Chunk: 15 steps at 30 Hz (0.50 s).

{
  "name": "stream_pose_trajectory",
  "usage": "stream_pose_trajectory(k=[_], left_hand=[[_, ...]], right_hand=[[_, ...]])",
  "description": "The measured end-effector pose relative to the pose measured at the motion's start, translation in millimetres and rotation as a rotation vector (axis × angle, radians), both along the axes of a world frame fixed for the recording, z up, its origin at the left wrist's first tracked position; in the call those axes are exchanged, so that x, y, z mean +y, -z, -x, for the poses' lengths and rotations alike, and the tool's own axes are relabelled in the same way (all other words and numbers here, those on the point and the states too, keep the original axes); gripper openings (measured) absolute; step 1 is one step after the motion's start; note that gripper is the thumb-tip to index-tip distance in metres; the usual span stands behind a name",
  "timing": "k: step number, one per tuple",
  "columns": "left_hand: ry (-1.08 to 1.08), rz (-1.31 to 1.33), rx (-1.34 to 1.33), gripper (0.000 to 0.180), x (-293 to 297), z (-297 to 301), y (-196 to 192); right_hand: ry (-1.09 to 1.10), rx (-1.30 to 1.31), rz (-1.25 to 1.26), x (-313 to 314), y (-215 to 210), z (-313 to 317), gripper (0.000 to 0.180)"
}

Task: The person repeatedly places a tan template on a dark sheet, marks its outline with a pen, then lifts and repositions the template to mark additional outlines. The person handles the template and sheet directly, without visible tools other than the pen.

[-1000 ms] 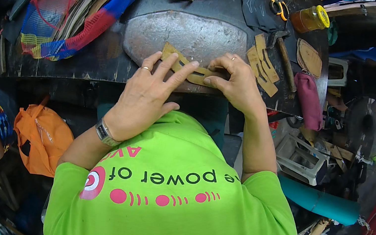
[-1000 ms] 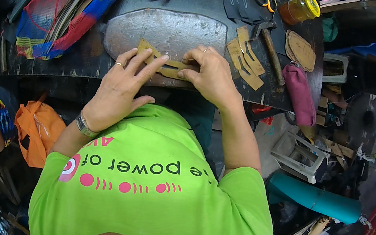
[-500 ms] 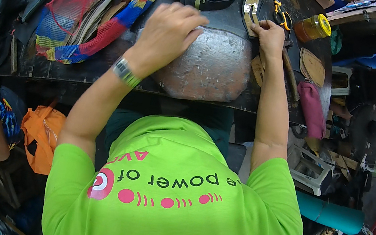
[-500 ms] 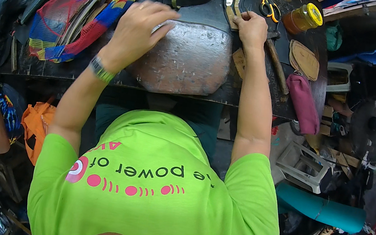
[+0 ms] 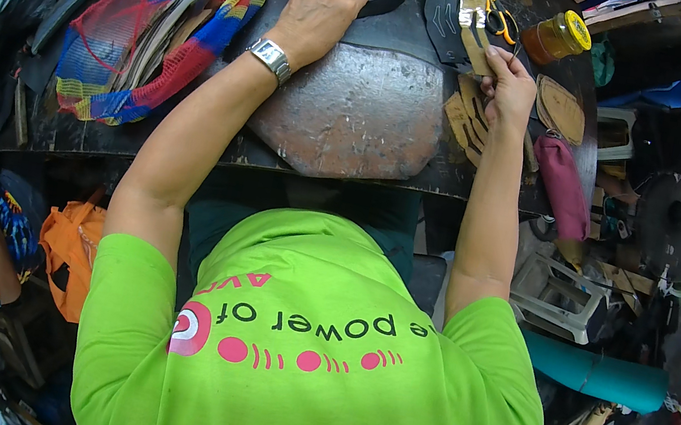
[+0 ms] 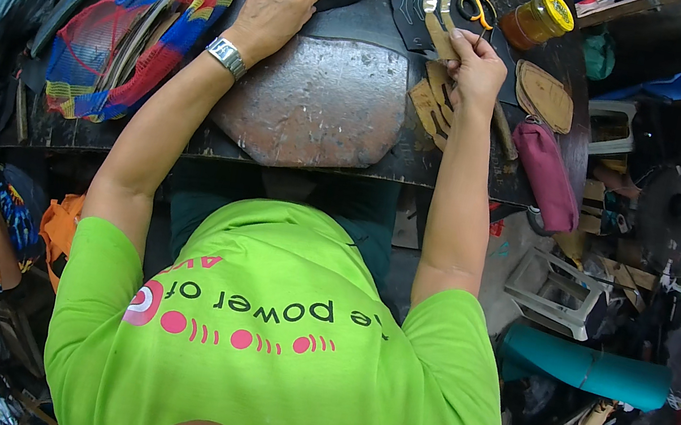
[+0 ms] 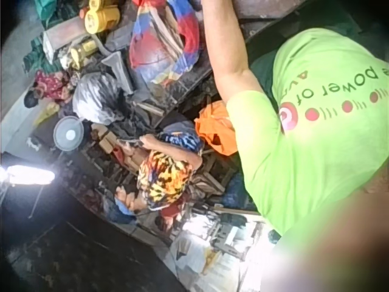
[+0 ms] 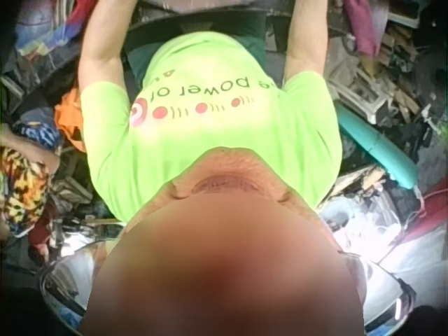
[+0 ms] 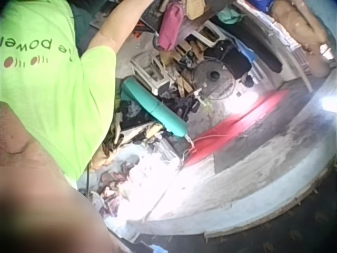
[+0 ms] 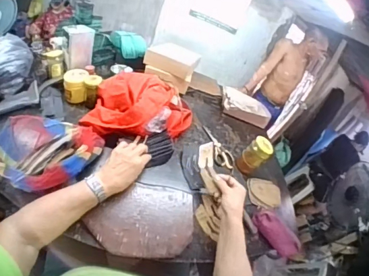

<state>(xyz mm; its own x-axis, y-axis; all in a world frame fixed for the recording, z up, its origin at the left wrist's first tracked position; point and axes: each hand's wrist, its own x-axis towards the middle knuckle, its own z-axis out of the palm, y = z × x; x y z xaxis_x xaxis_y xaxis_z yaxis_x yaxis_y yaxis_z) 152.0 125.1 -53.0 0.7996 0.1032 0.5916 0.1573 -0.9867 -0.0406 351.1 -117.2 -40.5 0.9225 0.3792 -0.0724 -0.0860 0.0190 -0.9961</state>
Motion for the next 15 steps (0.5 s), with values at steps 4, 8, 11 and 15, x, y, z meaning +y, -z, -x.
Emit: stream_pose_trajectory(k=[4,8,11,15], left_hand=[[0.033,0.094,-0.034,0.008,-3,0,2],[0.108,0.181,-0.127,0.010,-8,-1,-8],[0.259,0.335,-0.172,0.013,-21,0,-27],[0.446,0.914,-0.018,0.016,-54,29,-48]], right_hand=[[-0.005,0.038,-0.218,-18,-11,7,0.014],[-0.031,0.079,-0.262,-32,-18,18,0.014],[-0.015,0.101,-0.330,-41,-19,30,0.015],[0.010,0.155,-0.413,-49,-21,39,0.018]])
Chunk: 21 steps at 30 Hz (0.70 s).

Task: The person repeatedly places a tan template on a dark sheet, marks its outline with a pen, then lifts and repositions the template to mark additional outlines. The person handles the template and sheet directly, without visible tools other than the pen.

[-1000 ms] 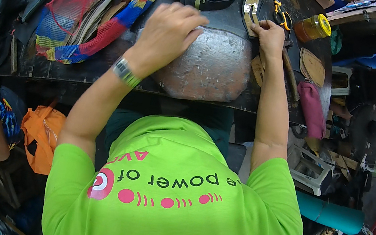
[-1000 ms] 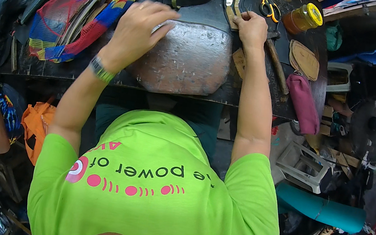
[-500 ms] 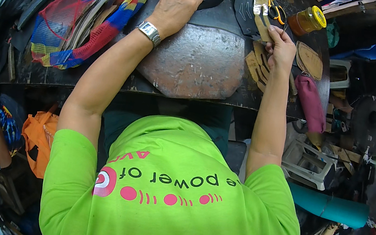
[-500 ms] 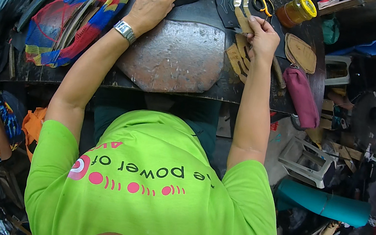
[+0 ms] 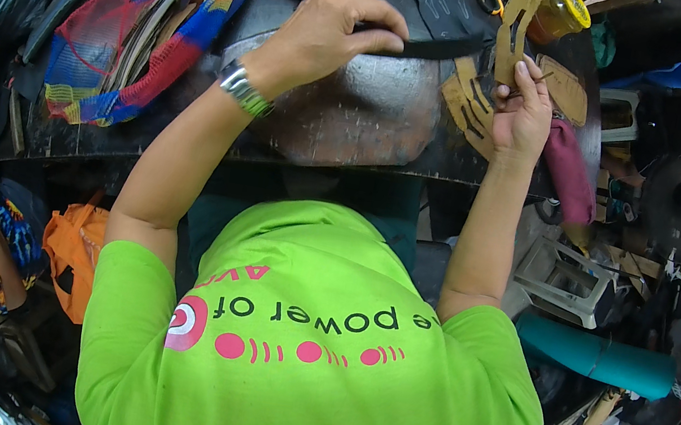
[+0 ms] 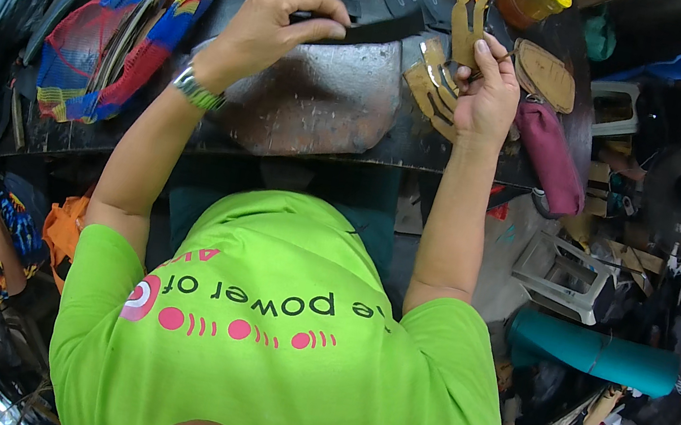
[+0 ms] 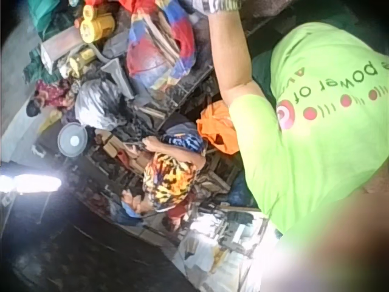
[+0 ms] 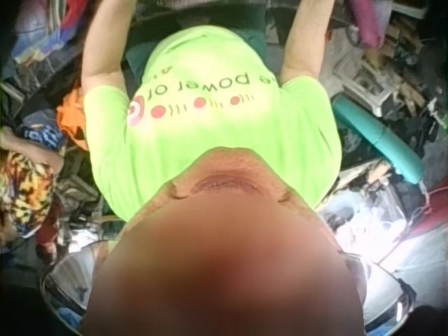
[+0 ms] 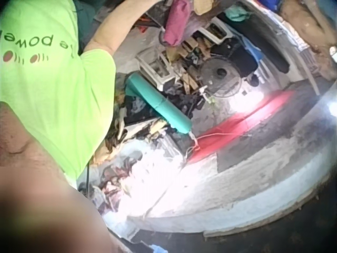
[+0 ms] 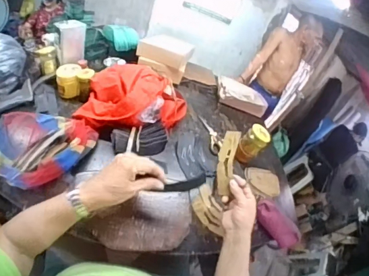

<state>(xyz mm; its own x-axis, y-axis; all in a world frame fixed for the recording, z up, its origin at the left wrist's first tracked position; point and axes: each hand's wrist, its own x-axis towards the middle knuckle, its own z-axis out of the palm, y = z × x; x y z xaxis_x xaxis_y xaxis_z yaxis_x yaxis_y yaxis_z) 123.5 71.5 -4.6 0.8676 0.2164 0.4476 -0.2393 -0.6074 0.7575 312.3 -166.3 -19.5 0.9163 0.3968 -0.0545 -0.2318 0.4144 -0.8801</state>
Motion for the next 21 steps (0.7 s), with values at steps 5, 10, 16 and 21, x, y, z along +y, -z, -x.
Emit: stream_pose_trajectory(k=[5,10,16,21], left_hand=[[0.071,0.047,0.474,0.019,-3,59,0],[-0.309,-0.297,0.024,0.027,-15,94,21],[-0.524,-0.009,0.098,0.023,-14,144,23],[-0.511,-0.226,0.134,0.020,-23,157,26]], right_hand=[[-0.194,-0.034,-0.014,-8,-2,11,0.018],[-0.264,-0.042,0.135,3,5,32,0.019],[-0.351,-0.087,0.233,5,8,43,0.022],[-0.405,-0.110,0.294,12,6,50,0.021]])
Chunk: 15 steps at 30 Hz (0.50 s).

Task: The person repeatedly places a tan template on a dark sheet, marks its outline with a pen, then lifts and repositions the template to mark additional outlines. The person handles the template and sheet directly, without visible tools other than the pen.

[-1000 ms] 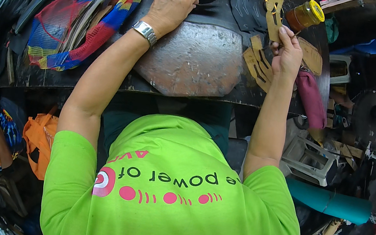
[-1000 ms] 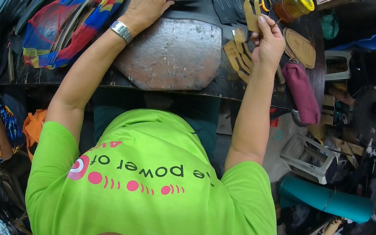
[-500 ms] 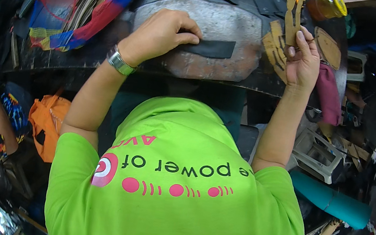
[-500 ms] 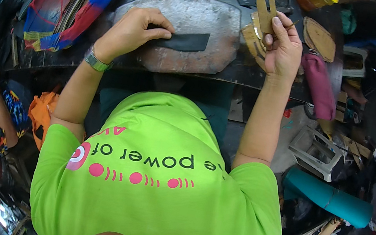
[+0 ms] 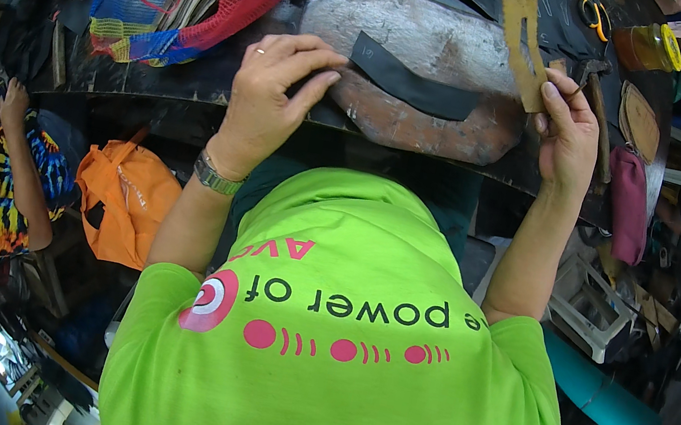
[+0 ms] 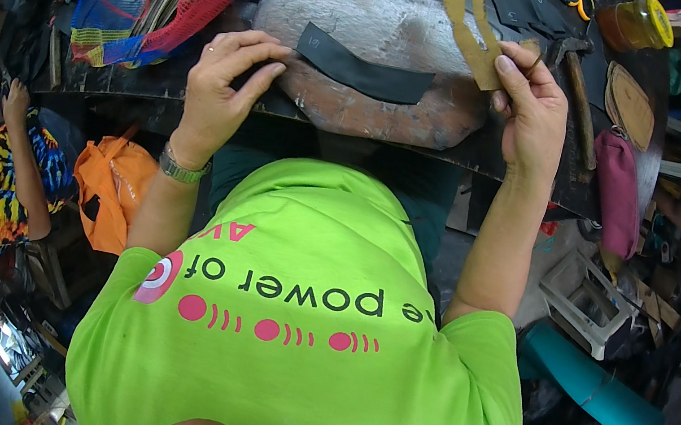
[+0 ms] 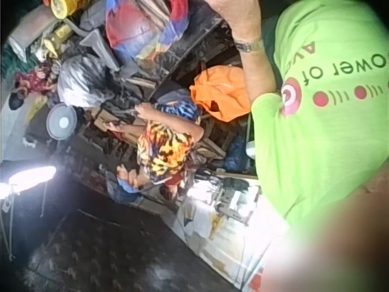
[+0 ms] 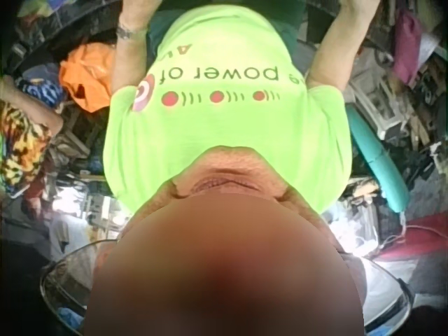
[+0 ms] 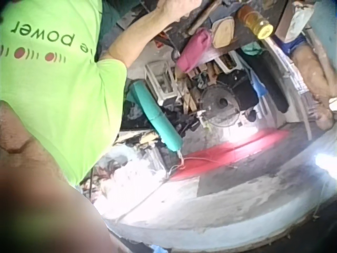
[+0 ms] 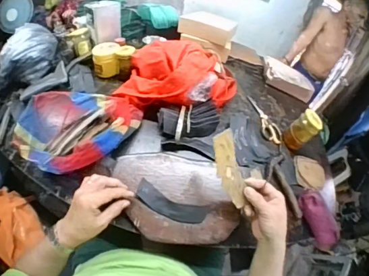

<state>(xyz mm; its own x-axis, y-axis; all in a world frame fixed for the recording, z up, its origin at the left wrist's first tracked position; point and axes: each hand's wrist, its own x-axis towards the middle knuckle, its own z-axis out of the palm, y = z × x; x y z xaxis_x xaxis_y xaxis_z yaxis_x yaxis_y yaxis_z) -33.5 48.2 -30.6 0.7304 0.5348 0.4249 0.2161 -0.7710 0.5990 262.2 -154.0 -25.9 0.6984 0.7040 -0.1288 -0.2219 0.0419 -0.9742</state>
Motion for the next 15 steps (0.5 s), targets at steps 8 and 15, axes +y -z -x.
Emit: stream_pose_trajectory(k=[8,15], left_hand=[[0.011,-0.181,0.018,0.020,-4,-15,7],[-0.045,-0.075,-0.033,0.018,-5,-20,7]], right_hand=[[-0.515,-0.483,0.218,19,-17,34,0.025],[-0.552,-0.793,0.362,37,-16,41,0.022]])
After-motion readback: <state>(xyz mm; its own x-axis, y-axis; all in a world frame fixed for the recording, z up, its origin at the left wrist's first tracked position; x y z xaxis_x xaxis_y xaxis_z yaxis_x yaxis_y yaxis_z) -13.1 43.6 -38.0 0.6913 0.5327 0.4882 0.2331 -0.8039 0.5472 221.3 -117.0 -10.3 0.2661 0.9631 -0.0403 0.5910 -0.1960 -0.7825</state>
